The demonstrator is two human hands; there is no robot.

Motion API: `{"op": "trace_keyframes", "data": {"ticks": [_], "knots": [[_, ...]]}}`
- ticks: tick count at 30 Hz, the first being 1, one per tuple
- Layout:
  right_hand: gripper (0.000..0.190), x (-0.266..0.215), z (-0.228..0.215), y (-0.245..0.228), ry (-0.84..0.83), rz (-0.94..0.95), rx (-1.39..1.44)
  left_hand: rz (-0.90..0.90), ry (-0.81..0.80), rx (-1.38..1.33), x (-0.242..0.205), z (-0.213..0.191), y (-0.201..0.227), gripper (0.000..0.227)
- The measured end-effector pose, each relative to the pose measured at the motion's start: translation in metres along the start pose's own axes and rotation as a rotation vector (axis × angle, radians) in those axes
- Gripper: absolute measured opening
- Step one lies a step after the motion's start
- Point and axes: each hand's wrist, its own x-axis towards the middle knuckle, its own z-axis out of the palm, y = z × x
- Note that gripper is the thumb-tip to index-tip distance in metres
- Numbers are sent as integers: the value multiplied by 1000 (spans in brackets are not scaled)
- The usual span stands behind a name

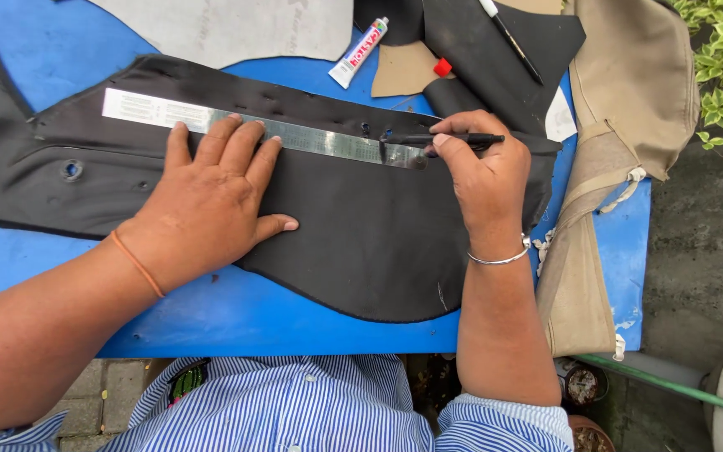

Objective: Measuring, marking, and gluing leather pieces to assemble a product

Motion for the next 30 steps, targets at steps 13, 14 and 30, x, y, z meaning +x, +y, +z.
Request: {"op": "trace_keyframes", "data": {"ticks": [13, 14, 30], "knots": [[8, -4, 2, 6, 28, -123, -128, 16, 2, -129, 7, -7, 4, 95], [9, -4, 2, 6, 25, -128, -133, 22, 7, -151, 8, -8, 5, 94], [9, 6, -20, 9, 64, 63, -87, 47, 120, -130, 15, -6, 11, 84]]}}
